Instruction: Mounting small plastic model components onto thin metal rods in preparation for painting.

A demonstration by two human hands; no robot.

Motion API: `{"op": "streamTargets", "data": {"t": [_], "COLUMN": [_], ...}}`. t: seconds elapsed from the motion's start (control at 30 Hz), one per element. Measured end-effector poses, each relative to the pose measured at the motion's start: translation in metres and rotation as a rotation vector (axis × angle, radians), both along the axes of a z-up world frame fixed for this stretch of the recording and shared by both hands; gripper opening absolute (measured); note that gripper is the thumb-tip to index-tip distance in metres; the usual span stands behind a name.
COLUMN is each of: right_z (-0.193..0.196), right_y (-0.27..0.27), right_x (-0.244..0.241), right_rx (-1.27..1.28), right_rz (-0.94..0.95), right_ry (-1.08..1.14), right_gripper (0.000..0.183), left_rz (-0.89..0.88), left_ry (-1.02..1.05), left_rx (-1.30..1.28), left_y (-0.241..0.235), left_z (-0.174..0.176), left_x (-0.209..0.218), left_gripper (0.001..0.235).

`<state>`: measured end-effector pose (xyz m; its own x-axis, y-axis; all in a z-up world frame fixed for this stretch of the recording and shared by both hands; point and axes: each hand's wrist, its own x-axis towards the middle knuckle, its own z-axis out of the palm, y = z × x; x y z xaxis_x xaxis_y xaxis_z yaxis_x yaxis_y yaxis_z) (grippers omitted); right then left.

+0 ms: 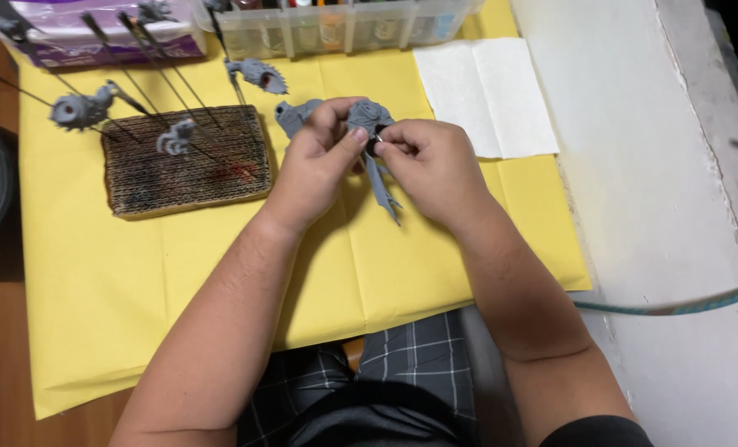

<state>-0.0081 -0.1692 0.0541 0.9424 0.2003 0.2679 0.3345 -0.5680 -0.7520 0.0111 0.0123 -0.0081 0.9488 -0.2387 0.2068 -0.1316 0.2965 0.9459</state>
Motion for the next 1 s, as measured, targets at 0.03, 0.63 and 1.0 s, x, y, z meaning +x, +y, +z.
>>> {"op": "streamTargets", "data": {"t": [0.03,0.63,1.0], "right_z": [-0.003,0.009,0.023], "right_y": [-0.001,0.002,-0.02], "right_x": [0.002,0.0,-0.001], "right_rx": [0.008,-0.083,0.321], "right_rz": [0.011,-0.026,0.12], "right_ry": [0.009,0.131,0.131], "right_gripper": [0.01,0.025,0.006], "left_rz": [-0.002,0.091,0.052], "left_ry": [-0.008,-0.007,0.268], "left_rx": [-0.001,0.069,-0.362], "left_y": [0.001,-0.007,-0.002], "left_z": [-0.004,0.016,0.019], "left_x": [0.002,-0.008,-0.002], "left_gripper": [0.04,0.03,0.023]}}
